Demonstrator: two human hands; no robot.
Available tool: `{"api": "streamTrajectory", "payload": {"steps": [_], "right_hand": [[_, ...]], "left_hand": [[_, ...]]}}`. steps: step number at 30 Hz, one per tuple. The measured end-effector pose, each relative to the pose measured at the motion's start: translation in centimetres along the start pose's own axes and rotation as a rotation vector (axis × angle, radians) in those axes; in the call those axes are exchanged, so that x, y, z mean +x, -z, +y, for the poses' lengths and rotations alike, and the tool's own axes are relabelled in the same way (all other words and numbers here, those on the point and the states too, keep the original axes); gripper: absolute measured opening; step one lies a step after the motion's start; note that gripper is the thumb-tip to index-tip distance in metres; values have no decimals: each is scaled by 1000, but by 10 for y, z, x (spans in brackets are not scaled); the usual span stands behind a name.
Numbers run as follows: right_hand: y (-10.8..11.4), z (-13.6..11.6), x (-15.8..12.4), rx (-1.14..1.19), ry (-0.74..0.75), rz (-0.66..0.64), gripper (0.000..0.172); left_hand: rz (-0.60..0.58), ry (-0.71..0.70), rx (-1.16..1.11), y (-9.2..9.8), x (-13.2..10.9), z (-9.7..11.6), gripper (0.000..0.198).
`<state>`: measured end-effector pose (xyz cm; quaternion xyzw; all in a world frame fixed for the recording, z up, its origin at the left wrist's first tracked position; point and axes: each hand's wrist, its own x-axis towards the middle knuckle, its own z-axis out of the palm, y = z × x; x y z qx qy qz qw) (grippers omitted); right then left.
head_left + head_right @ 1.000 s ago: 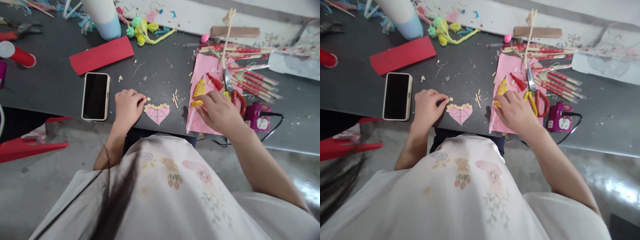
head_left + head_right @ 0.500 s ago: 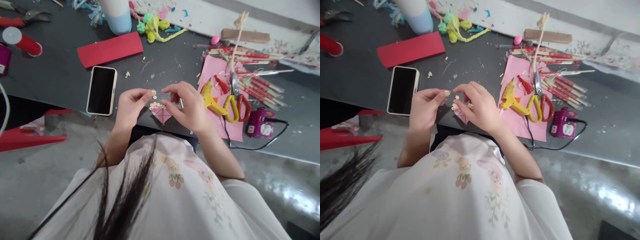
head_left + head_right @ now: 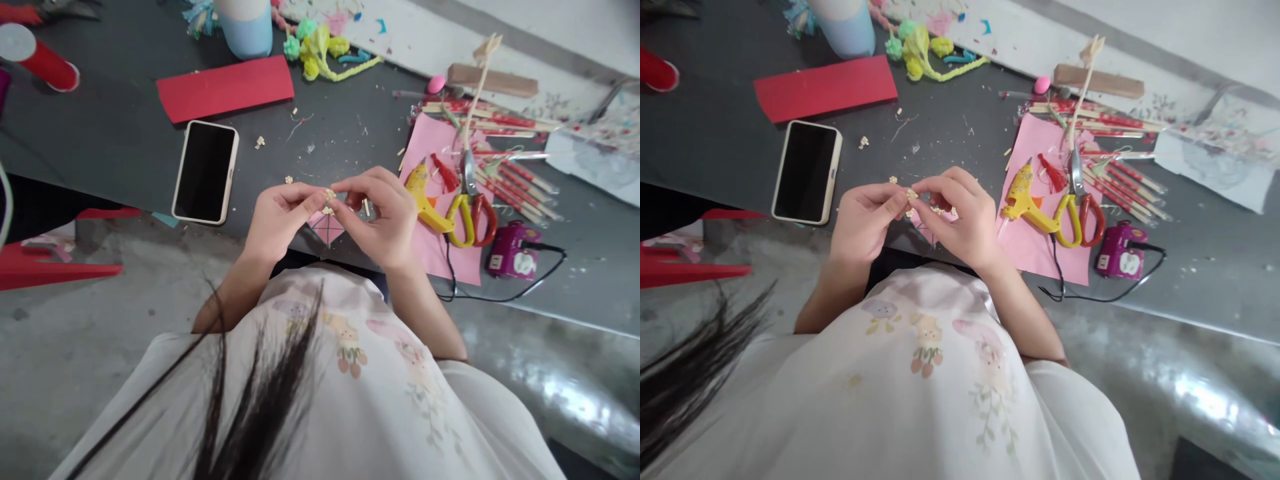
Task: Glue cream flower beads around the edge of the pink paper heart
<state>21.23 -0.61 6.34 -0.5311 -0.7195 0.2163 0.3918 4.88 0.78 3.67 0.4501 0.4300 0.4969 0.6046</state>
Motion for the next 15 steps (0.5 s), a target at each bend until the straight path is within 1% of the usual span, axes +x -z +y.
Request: {"api": "streamTrajectory", "payload": {"steps": [4, 8, 12, 15], "right_hand": [[1, 2, -4, 17, 20, 35, 16], [4, 4, -8, 1, 5, 24, 17], [7, 6, -11, 40, 14, 18, 17], [8, 7, -12, 19, 43, 21, 15]], "left_hand": [[-38, -4, -8, -1, -2, 0, 29], [-60, -11, 31, -3, -6, 5, 31], [-53, -12, 59, -5, -9, 11, 32], [-56, -38, 55, -6, -10, 12, 29]]}}
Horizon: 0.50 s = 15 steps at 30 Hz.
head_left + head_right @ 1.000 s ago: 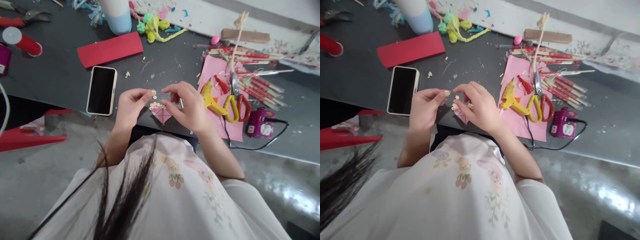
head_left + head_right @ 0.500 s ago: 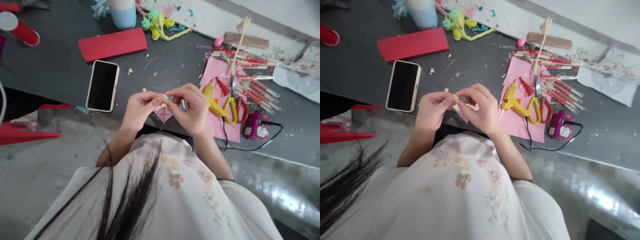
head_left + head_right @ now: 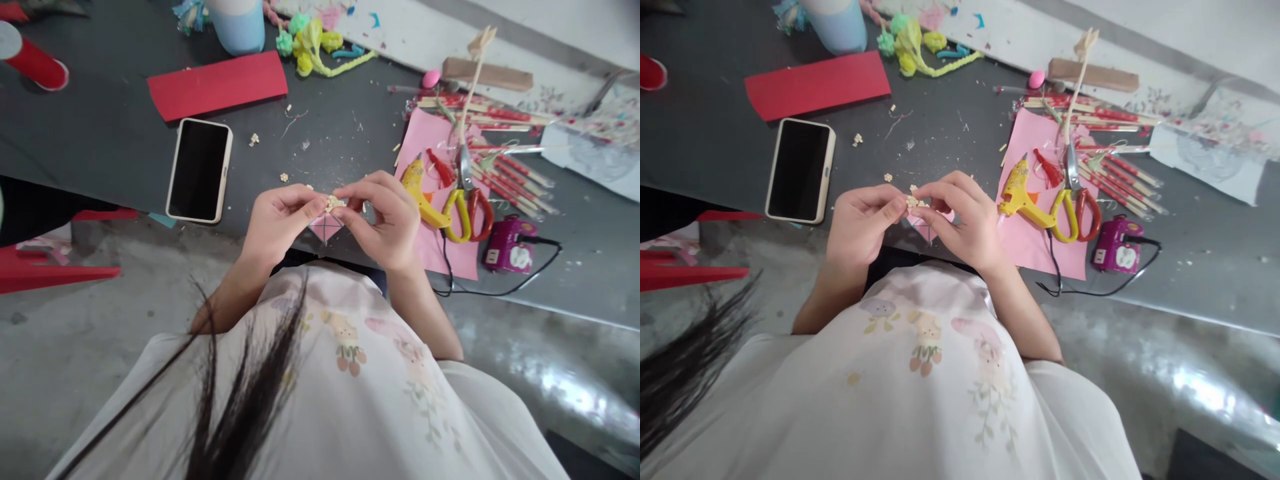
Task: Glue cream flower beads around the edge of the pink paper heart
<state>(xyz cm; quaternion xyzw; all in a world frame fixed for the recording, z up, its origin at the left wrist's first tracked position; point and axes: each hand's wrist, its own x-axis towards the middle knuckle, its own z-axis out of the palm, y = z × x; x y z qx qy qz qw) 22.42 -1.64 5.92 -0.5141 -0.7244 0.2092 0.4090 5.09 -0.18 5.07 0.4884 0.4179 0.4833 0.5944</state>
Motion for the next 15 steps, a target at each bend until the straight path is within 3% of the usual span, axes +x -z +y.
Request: {"api": "streamTrajectory", "payload": {"steps": [4, 10, 15], "right_hand": [[0, 1, 2, 27, 132, 54, 8], [-1, 3, 3, 118, 260, 76, 15], [-2, 7, -4, 102, 196, 104, 12]], "left_hand": [[-53, -26, 10, 1, 1, -3, 27], [-117, -77, 137, 1, -3, -2, 22], [-33, -367, 393, -3, -9, 3, 12]]}}
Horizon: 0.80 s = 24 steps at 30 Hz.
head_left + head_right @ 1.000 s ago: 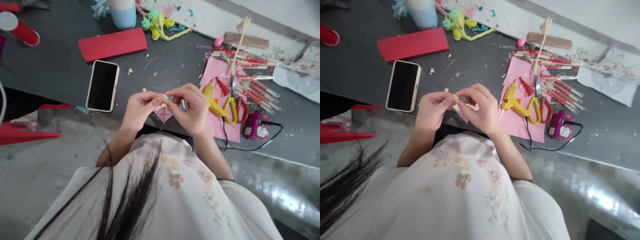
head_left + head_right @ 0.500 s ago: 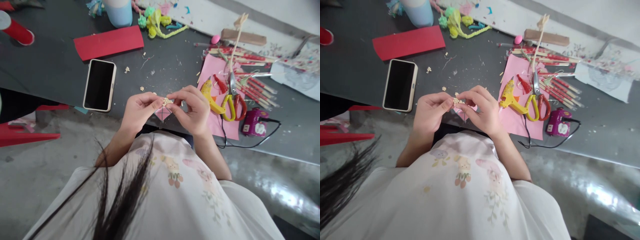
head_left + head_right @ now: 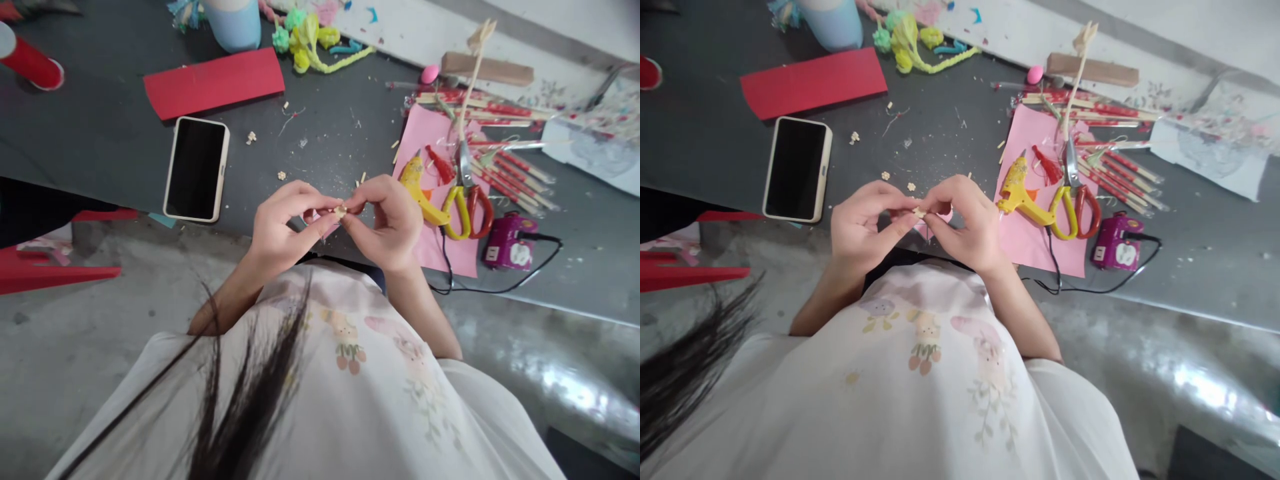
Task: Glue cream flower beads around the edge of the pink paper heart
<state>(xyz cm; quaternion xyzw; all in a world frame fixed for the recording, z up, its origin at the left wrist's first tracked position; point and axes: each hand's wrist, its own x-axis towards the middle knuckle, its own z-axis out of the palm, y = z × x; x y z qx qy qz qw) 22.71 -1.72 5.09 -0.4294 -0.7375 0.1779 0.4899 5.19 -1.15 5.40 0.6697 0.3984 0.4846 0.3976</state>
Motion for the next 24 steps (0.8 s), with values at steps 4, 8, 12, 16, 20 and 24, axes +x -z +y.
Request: {"api": "streamTrajectory", "payload": {"steps": [4, 8, 12, 16, 20, 24], "right_hand": [[0, 4, -8, -44, -122, -24, 3], [0, 6, -11, -62, -104, -7, 5], [1, 5, -11, -69, -77, 15, 5], [4, 3, -10, -112, -28, 10, 5], [8, 3, -18, -107, -10, -19, 7], [14, 3, -38, -96, -95, -100, 10]], "left_hand": [[33, -121, 154, -1, -3, 3, 11], [38, -156, 224, -1, -6, 3, 11], [50, -183, 258, -1, -5, 4, 11], [33, -122, 234, -2, -5, 7, 10], [-23, 0, 197, -6, -9, 4, 13], [-133, 102, 137, -14, -20, -8, 18]]}}
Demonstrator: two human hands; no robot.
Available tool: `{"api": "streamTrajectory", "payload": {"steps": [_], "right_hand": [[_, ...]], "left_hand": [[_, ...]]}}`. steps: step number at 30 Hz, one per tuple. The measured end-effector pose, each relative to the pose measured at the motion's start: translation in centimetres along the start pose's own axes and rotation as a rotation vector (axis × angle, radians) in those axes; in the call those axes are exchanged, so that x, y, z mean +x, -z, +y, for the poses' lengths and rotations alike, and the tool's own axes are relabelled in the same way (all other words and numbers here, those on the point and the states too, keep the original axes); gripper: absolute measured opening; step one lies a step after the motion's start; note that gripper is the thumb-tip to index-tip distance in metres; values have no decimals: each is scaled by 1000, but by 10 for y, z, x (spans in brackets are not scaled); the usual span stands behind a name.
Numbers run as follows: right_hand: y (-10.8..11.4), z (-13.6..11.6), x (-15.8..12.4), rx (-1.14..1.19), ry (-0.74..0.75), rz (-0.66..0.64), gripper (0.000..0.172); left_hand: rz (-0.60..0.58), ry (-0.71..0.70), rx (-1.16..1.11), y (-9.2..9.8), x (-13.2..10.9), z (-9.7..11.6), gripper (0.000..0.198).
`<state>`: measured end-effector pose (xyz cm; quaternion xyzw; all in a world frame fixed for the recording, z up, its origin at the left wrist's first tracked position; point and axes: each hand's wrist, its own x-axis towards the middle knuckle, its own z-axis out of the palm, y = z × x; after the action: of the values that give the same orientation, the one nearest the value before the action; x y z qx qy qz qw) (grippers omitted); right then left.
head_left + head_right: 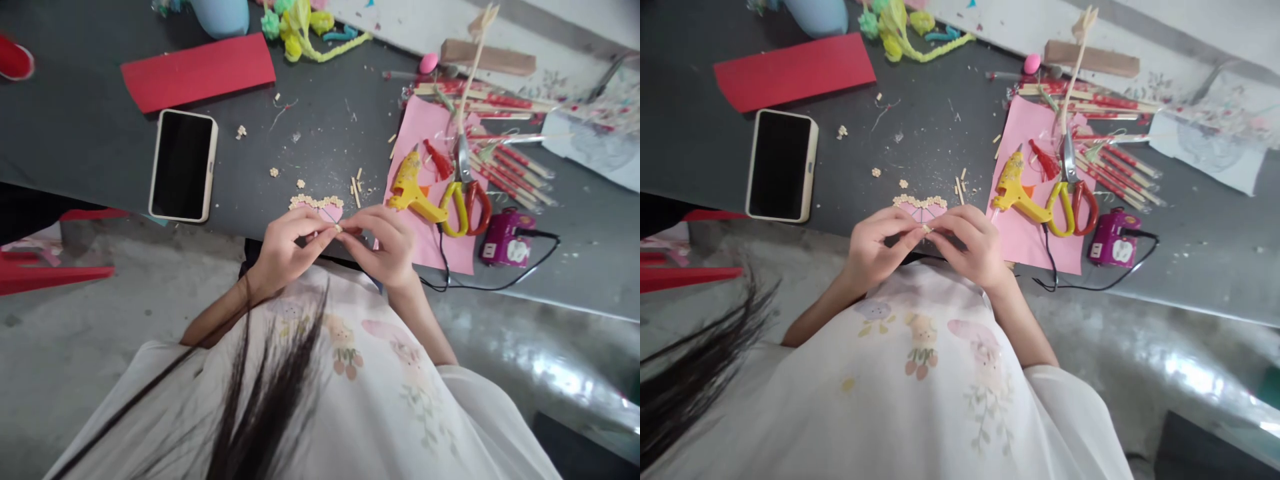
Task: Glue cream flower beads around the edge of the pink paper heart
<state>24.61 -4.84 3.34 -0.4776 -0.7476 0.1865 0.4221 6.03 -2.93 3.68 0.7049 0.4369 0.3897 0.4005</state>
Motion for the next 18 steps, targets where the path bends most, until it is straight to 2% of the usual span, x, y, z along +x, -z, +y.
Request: {"api": "streamTrajectory", "payload": {"steps": [3, 8, 13, 18], "right_hand": [[6, 3, -12, -27, -105, -66, 9], [13, 11, -9, -279, -307, -128, 9], [-3, 15, 2, -511, -361, -150, 12], [-15, 19, 1, -551, -400, -120, 11]], "left_hand": [[-92, 15, 21, -7, -8, -9, 20], [-73, -65, 227, -10, -18, -23, 22], [-106, -241, 425, -7, -19, -34, 21], [-119, -319, 525, -4, -16, -37, 21]]}}
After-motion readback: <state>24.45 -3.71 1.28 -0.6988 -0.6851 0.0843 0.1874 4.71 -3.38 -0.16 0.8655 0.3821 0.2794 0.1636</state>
